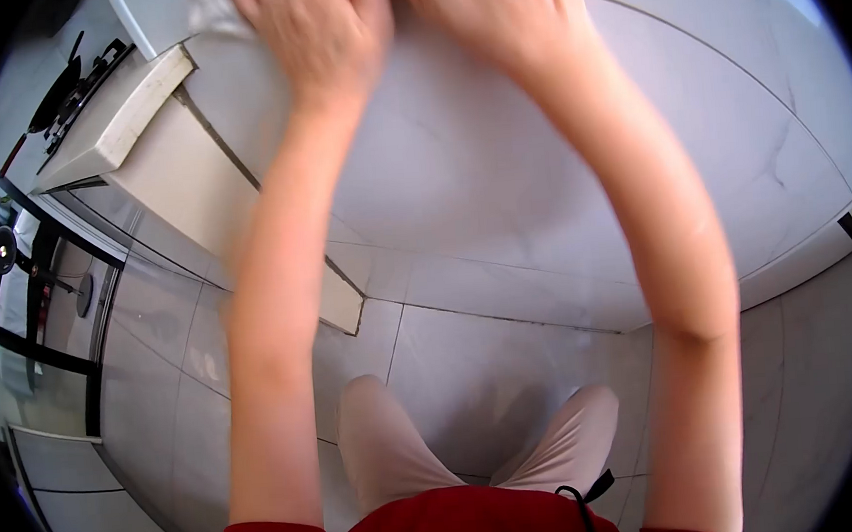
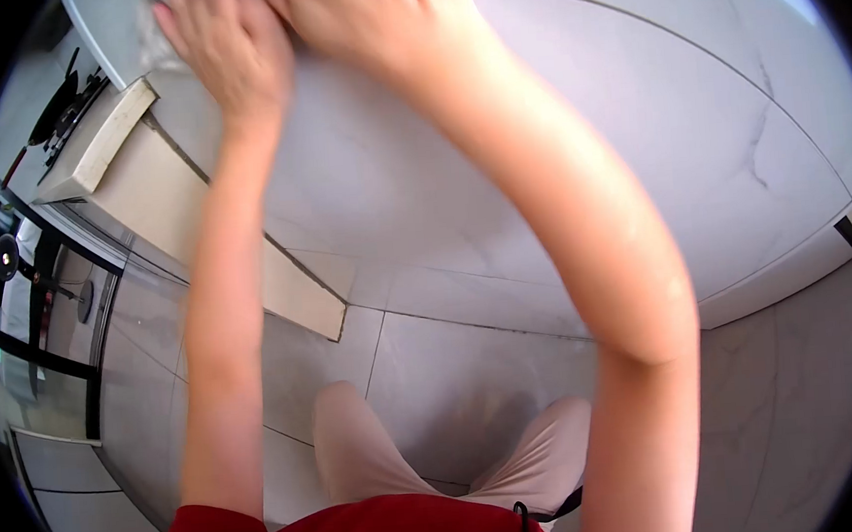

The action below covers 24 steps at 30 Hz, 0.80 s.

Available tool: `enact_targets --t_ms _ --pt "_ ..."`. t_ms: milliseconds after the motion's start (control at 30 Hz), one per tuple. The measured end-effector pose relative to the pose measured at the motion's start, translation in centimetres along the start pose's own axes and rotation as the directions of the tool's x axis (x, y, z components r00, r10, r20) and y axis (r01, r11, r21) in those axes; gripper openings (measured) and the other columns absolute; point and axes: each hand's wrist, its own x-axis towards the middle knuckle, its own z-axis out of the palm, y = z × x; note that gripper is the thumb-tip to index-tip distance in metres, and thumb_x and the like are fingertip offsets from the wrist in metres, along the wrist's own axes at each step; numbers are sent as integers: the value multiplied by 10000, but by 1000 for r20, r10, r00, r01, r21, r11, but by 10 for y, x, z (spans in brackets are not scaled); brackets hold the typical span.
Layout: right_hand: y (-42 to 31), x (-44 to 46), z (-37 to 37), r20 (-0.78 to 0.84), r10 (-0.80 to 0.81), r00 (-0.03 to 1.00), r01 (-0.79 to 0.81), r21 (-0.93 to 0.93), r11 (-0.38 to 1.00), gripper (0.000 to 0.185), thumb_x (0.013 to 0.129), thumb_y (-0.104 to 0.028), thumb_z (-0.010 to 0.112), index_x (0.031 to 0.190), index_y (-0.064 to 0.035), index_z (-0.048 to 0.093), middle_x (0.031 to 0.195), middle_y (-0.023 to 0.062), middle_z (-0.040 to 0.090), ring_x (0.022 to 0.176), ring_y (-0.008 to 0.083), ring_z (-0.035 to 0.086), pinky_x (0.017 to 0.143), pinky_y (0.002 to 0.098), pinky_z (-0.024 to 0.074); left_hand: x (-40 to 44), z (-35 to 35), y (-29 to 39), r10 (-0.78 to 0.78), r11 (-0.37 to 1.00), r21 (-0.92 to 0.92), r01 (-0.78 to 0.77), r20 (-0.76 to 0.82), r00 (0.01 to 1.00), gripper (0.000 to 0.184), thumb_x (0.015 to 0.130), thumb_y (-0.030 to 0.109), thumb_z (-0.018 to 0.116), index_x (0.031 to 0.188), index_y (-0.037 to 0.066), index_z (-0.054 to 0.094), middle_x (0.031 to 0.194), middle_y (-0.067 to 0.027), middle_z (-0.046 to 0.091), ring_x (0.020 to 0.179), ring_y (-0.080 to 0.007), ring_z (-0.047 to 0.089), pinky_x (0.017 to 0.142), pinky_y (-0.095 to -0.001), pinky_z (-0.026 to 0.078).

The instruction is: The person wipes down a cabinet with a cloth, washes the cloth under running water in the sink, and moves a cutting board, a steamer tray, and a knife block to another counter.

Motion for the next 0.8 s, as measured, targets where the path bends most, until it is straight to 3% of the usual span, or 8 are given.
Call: enact_targets --t_ms 100,200,267,300,367,567,667,800 --pt "-41 -85 -53 406 150 901 -175 25 984 566 843 -273 513 1379 -109 430 1409 62 435 1295 219 404 1069 431 257 -88 -12 34 -50 985 -156 73 145 988 507 922 341 341 1325 67 481 1484 -119 302 1373 -336 248 1089 -613 109" --pt "-89 -199 -91 617 126 777 -181 26 983 591 828 -296 523 1385 -122 423 1408 12 433 1252 188 423 1077 414 251 -219 -30 64 -62 981 -146 127 387 920 546 906 440 362 1307 98 504 1481 -64 311 1348 -320 281 1080 -632 125" --pt "-117 -270 -117 728 97 679 -187 44 981 594 832 -283 515 1393 -120 411 1427 6 409 1261 192 411 1077 413 254 -291 -50 88 -48 984 -112 140 588 808 517 865 349 478 1291 56 500 1445 -108 334 1317 -344 296 1078 -627 154" --pt "-131 -301 -128 778 83 623 -202 58 978 590 837 -270 506 1398 -120 403 1439 8 392 1270 194 400 1078 416 254 -318 -60 101 -33 985 -102 138 675 737 536 840 312 517 1279 4 490 1437 -160 326 1326 -386 272 1080 -626 151" --pt "-155 -345 -150 860 74 505 -219 44 975 578 846 -213 495 1402 -102 388 1457 13 362 1281 198 384 1090 422 248 -343 -82 127 -127 941 -93 325 793 596 495 820 208 554 1293 69 509 1407 -42 379 1294 -276 327 1088 -577 214" --pt "-154 -348 -189 917 44 396 -235 55 970 568 843 -154 483 1392 -51 383 1458 34 356 1295 186 375 1111 403 249 -359 -106 159 -93 924 -134 358 830 551 501 875 169 500 1335 -19 438 1451 -122 349 1359 -305 290 1123 -530 178" --pt "-100 -259 -151 764 160 625 -350 91 932 554 841 -149 496 1377 -41 410 1437 83 397 1310 221 388 1093 441 268 -274 -68 151 -133 926 -190 326 643 754 555 945 225 415 1401 -64 285 1476 -244 245 1393 -395 176 1124 -550 107" --pt "15 -91 -88 343 156 926 -232 193 953 588 837 -298 512 1337 3 434 1387 154 427 1276 306 396 1067 467 280 -55 -5 119 -95 944 -306 125 113 989 565 1001 351 239 1406 -38 300 1506 -199 221 1410 -356 158 1127 -523 52"
